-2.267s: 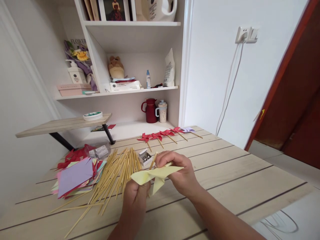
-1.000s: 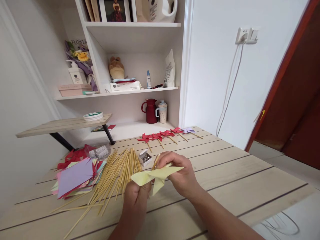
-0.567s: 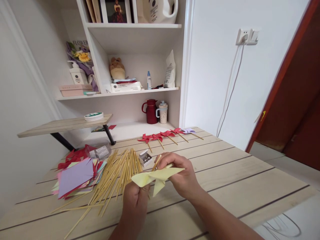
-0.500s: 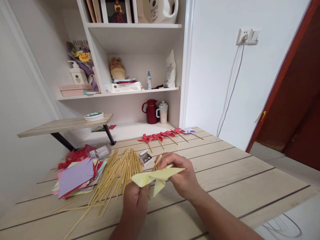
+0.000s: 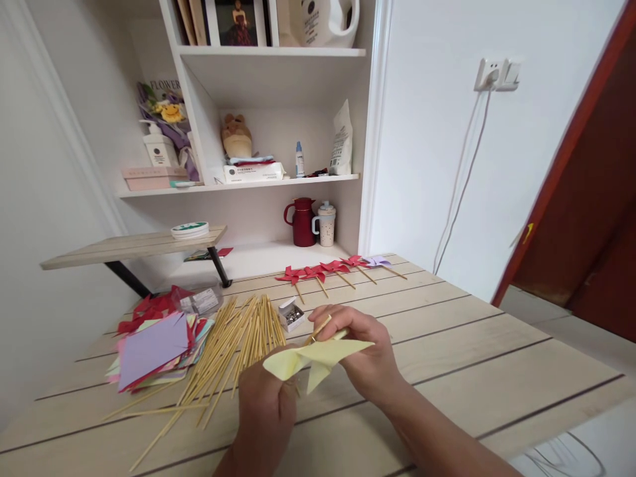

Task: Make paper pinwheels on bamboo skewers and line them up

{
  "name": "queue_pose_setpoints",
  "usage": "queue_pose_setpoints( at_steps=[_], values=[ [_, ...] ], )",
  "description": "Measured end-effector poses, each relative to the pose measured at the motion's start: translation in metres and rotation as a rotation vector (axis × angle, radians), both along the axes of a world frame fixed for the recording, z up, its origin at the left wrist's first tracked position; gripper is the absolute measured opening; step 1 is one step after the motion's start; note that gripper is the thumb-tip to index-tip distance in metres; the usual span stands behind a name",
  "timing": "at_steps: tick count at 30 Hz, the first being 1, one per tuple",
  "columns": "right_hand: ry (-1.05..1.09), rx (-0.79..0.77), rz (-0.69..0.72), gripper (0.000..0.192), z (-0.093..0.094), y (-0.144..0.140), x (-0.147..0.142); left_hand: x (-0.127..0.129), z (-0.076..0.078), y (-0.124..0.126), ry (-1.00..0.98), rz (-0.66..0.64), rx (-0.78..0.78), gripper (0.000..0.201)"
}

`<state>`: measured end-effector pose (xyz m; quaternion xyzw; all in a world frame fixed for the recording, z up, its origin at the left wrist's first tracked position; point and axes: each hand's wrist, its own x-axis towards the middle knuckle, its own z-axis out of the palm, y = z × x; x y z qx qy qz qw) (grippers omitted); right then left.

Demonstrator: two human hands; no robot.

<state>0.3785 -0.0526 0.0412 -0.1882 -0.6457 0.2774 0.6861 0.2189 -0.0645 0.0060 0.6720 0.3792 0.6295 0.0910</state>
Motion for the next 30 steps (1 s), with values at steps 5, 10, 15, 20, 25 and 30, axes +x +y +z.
queue_pose_setpoints(
  at_steps=[5,10,15,20,25,30],
  values=[
    [-0.011,-0.011,0.007,0.01,0.0,0.0,0.0,0.004,0.001,-0.001,-0.053,-0.027,-0.068,0.024],
    [-0.018,0.018,0.037,0.011,0.001,0.0,0.001,0.01,0.005,-0.003,-0.156,-0.146,-0.223,0.027],
    [0.01,0.029,0.043,0.012,0.002,0.001,0.001,0.01,0.004,-0.004,-0.229,-0.216,-0.33,0.033],
    [0.011,0.034,0.055,0.015,0.002,0.0,0.001,0.009,0.003,-0.004,-0.238,-0.229,-0.343,0.036],
    [0.0,0.012,0.039,0.011,0.001,-0.001,0.002,0.01,0.004,-0.005,-0.246,-0.246,-0.358,0.03],
    [-0.01,-0.002,0.026,0.009,0.0,0.0,0.003,0.011,0.007,-0.005,-0.243,-0.27,-0.383,0.032]
  ],
)
